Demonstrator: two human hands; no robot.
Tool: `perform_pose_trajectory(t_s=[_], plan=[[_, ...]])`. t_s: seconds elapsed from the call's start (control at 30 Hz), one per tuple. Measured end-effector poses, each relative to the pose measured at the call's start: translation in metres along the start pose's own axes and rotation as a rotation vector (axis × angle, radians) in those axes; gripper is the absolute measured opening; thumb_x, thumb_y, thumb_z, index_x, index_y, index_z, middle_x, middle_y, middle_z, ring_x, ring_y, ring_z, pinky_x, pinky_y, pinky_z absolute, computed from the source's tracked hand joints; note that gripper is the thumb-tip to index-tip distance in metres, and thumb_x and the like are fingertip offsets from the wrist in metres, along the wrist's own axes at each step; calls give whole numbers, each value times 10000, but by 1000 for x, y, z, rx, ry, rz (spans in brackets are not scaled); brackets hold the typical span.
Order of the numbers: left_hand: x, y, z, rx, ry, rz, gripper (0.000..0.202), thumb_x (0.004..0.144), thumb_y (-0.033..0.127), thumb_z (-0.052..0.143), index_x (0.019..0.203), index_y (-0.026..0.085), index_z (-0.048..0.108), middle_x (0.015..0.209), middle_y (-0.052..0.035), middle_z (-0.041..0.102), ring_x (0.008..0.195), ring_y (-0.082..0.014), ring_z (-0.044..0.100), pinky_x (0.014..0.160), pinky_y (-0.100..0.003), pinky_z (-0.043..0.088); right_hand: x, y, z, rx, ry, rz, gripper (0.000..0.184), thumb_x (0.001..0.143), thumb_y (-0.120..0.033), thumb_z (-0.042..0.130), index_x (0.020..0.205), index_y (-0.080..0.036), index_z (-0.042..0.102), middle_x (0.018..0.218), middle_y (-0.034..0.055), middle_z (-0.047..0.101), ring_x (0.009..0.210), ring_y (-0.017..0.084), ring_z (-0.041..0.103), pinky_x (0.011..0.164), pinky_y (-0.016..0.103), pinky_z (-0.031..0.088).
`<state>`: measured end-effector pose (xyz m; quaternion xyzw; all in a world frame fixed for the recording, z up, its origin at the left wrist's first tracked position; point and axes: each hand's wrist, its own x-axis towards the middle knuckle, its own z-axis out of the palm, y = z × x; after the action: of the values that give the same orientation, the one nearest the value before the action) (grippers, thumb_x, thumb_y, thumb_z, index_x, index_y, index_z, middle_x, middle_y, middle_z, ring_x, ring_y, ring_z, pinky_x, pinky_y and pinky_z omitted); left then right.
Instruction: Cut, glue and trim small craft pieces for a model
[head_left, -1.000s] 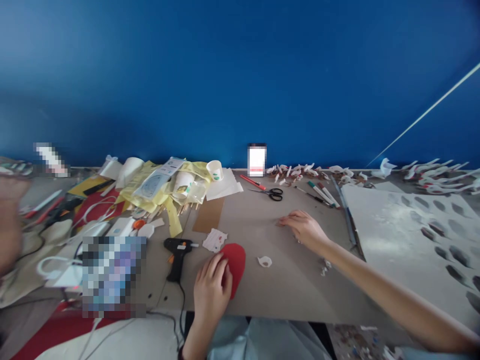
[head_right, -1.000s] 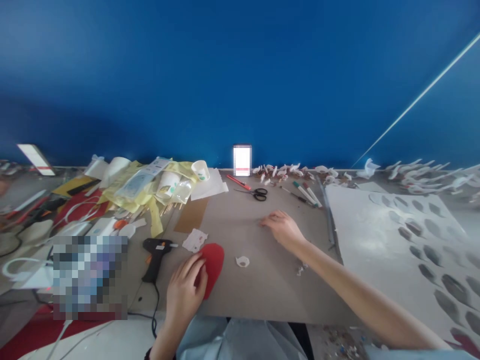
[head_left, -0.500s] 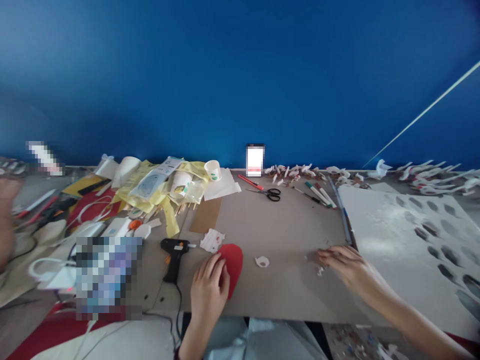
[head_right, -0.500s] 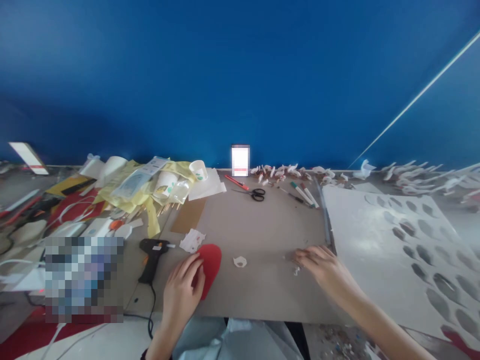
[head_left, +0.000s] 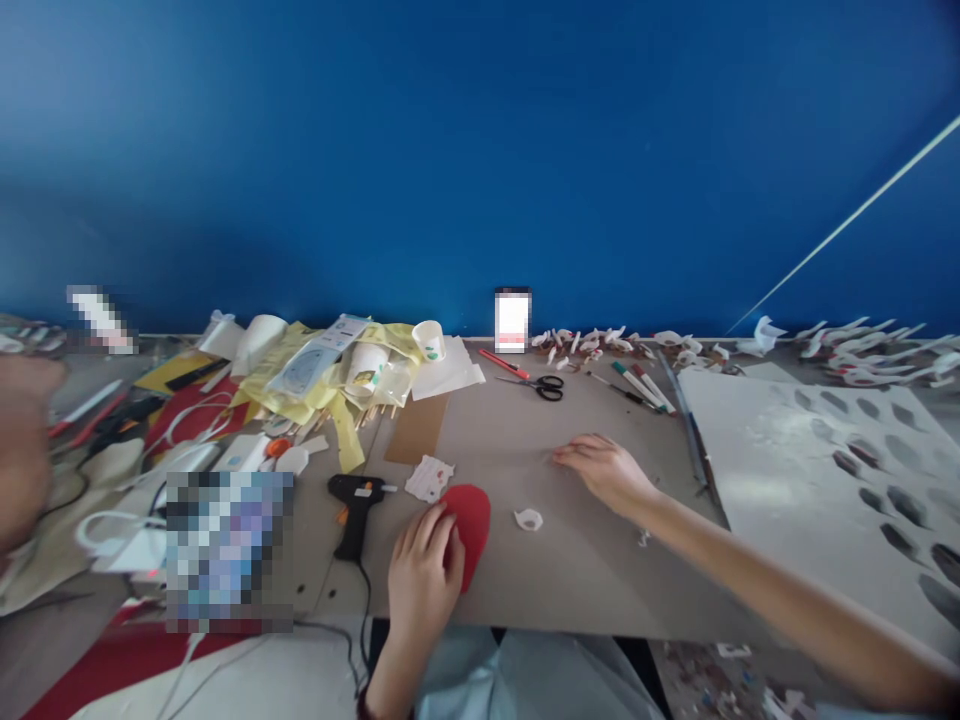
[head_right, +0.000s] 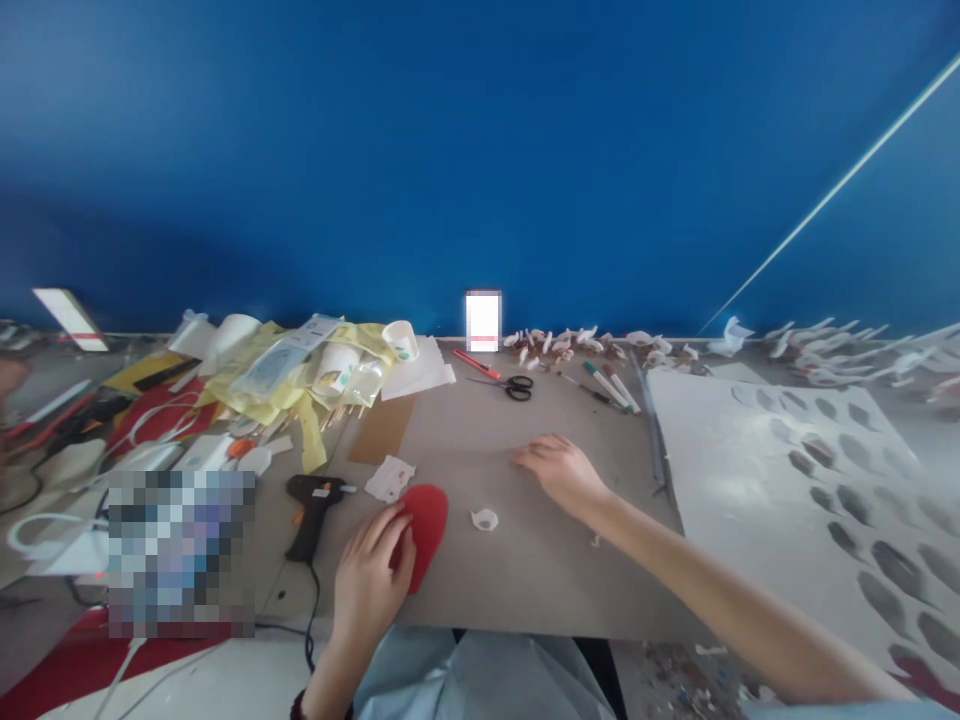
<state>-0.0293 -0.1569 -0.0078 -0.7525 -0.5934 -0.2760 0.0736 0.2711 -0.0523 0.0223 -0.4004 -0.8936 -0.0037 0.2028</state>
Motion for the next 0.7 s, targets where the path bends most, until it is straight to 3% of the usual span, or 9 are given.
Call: perform_pose_trajectory(t_s=[0.17, 0.5, 0.6, 0.7], plan=[[0, 0, 0, -11, -1, 0, 187, 857, 166, 504, 988, 185, 637, 1096, -83, 674, 976, -244, 624, 838, -373, 487, -23, -1, -1, -38, -38, -39, 373, 866, -33, 404, 977, -232, 699, 1016, 37, 732, 966, 179, 636, 820, 327, 492], [2, 2, -3, -15, -5, 1, 193, 855, 152, 504, 993, 186, 634, 1110, -87, 671, 961, -238, 631, 825, -369, 487, -132, -11, -47, -85, -104, 111, 327, 919, -154, 401, 1028, -260, 689, 1057, 33, 718, 959, 193, 654, 784, 319, 519], [2, 1, -2, -19, -9, 2, 195, 854, 154, 508, 999, 188, 634, 1114, -86, 669, 963, -241, 629, 829, -370, 485, -137, -5, -53, -40, -93, 151, 348, 911, -143, 388, 966, -268, 708, 1004, 34, 728, 918, 183, 670, 745, 302, 538], [2, 1, -2, -18, -13, -4, 191, 855, 157, 509, 995, 187, 635, 1116, -91, 667, 979, -245, 624, 842, -376, 482, -120, 3, -56, -7, 2, 180, 358, 907, -134, 375, 930, -257, 711, 943, 37, 739, 897, 185, 678, 751, 315, 549]])
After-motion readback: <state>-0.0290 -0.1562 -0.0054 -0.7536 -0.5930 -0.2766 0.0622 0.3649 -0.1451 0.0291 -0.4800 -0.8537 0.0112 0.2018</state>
